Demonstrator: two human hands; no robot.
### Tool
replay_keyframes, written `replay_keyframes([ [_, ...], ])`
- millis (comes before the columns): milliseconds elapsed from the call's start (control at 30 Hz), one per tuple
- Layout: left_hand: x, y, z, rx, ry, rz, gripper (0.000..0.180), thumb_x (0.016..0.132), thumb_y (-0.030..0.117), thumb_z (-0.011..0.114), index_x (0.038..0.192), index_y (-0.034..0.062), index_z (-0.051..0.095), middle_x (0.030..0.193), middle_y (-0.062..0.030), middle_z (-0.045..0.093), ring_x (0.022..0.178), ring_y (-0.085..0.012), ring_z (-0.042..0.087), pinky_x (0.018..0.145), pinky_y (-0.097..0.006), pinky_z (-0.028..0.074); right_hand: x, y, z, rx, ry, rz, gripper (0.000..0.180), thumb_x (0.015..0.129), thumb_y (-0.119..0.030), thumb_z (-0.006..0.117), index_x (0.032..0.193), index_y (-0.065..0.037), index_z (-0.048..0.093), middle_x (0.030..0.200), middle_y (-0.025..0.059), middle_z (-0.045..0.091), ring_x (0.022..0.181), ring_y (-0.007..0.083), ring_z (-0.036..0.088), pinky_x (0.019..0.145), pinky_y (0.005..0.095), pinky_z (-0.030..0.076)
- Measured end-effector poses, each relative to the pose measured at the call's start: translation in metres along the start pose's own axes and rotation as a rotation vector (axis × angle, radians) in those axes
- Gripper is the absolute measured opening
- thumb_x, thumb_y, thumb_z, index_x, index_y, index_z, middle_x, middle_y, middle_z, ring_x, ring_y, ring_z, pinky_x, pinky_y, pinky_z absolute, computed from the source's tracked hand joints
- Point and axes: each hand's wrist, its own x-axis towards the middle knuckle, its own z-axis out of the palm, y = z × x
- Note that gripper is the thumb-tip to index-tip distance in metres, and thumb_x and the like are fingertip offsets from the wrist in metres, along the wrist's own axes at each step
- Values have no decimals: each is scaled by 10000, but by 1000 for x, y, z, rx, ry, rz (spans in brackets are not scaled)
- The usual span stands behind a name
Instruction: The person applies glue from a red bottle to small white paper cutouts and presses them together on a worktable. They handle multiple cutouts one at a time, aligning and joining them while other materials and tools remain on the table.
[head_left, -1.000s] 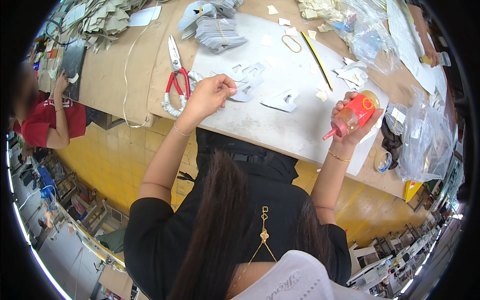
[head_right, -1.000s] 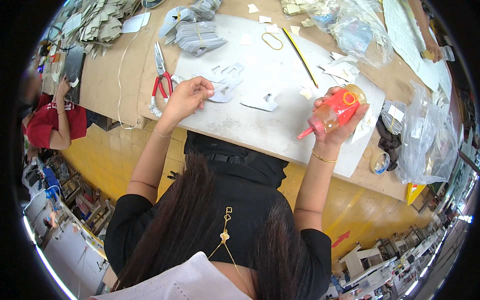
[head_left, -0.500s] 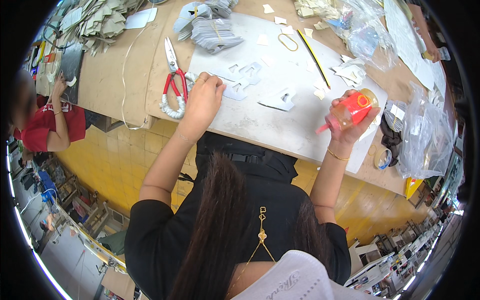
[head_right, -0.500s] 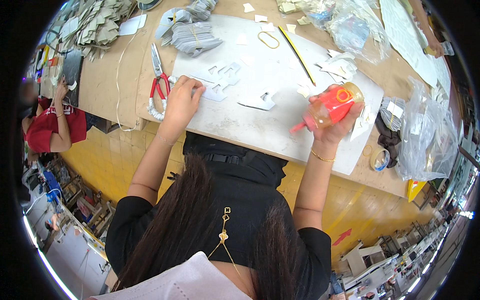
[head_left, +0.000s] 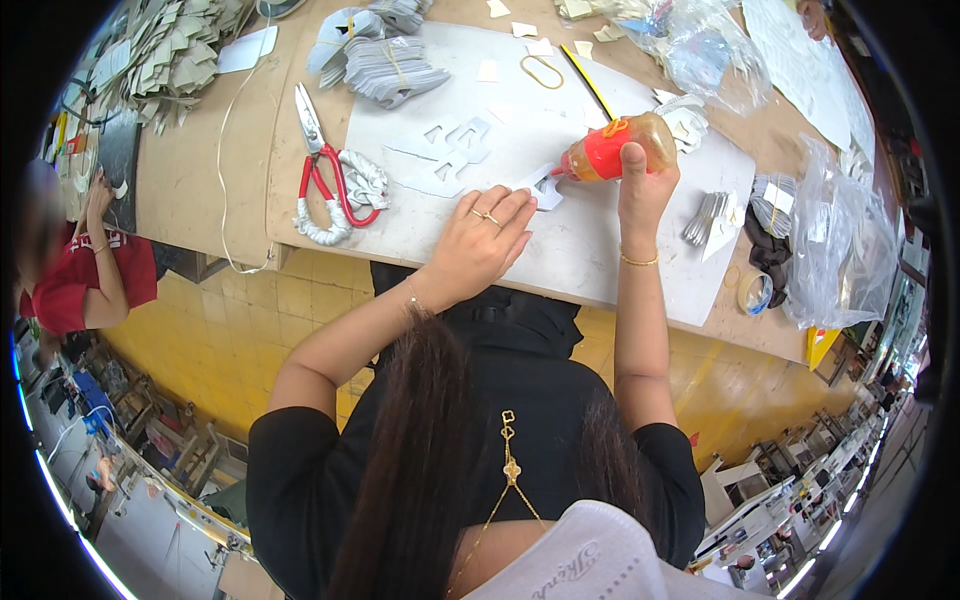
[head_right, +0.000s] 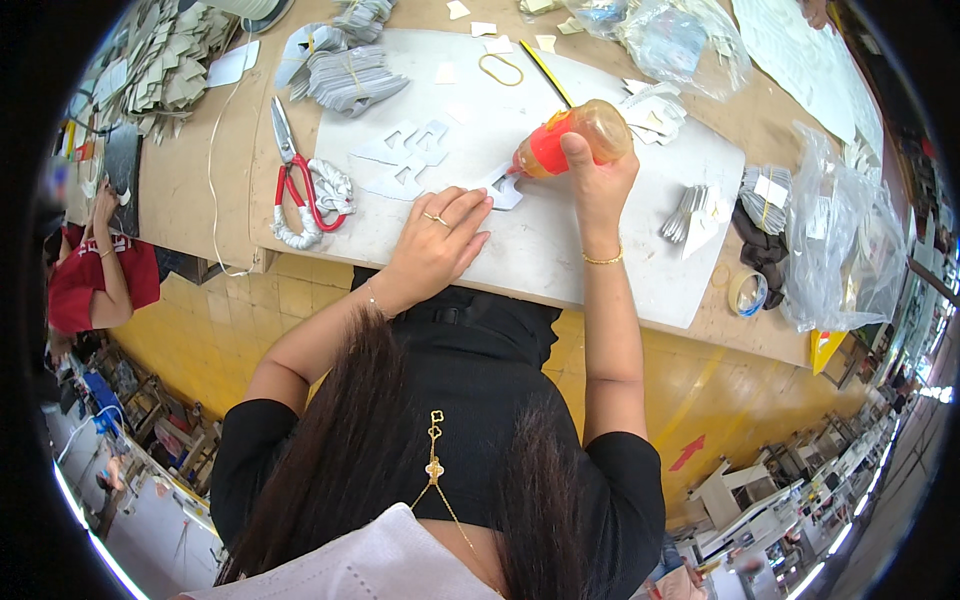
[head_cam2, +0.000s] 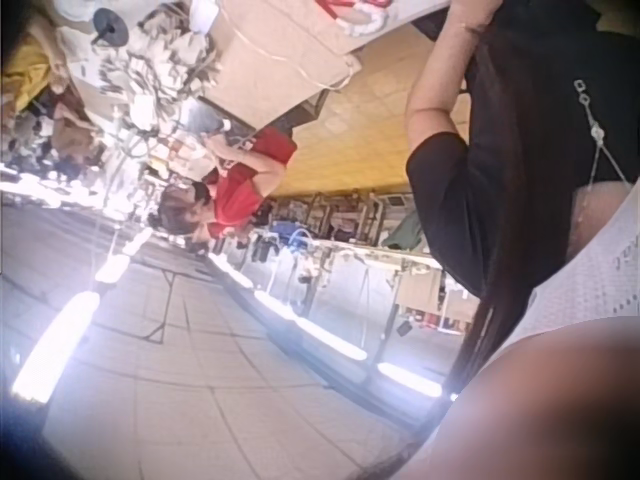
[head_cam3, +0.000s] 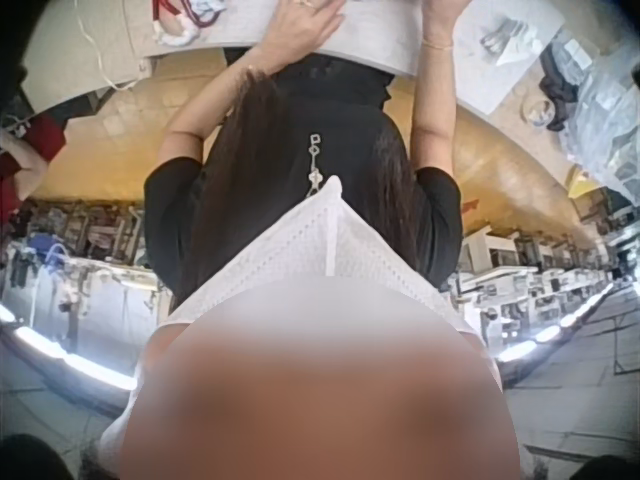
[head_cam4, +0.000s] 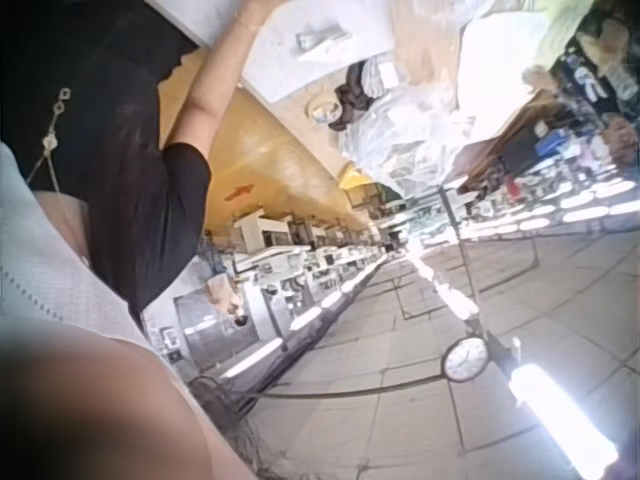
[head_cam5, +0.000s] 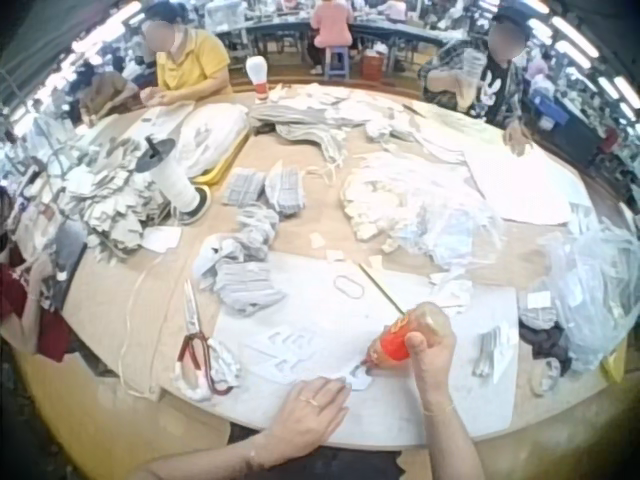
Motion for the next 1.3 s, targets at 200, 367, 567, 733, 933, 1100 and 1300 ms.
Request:
replay_keyframes([
  [200,-2,-3,5,32,-28,10,407,797,123,726,1159,-33,625,1230,-119,582,1139,-267,536,924,-406,413,-4,-5,7,-61,26,-102,629,787,-485,812,1103,32,641,1055,80,662,941,162,619,852,310,512],
  [367,-2,-2,4,32,-13,8,419,793,117,727,1172,-28,621,1185,-114,562,1130,-271,535,928,-412,416,-7,-6,12,-16,-1,-58,592,784,-457,824,1073,30,652,1029,79,674,931,165,633,854,307,514],
  [567,-4,-2,5,15,-17,-6,422,790,105,725,1182,-13,621,1143,-111,545,1128,-276,533,933,-421,419,-16,-2,20,-36,-107,-54,577,810,-449,805,1083,33,643,1018,84,676,923,176,646,839,316,525],
  [733,-6,-3,4,23,-29,3,427,784,94,726,1188,1,623,1170,-109,557,1147,-273,532,940,-414,411,-3,0,15,435,50,155,650,870,-510,718,1182,41,569,1046,108,652,938,204,654,846,342,542],
  [933,-6,-2,4,26,-35,-1,449,756,73,727,1185,-5,622,1197,-114,567,1169,-273,532,941,-422,402,13,-8,1,-24,-47,-25,637,823,-486,777,1141,39,608,1066,82,656,917,184,655,830,314,538],
  [1100,-6,-2,3,30,-34,5,464,739,65,725,1185,-8,620,1210,-115,568,1167,-275,532,933,-422,405,17,-19,14,-86,-142,-99,440,747,-322,870,990,-5,686,939,62,710,832,149,673,770,283,540],
  [1300,-4,-2,3,44,-40,6,461,736,62,723,1180,-7,622,1202,-110,569,1157,-270,534,918,-415,409,19,-37,20,-355,-241,-220,430,703,-346,889,907,-23,692,911,48,716,781,148,684,725,271,540],
])
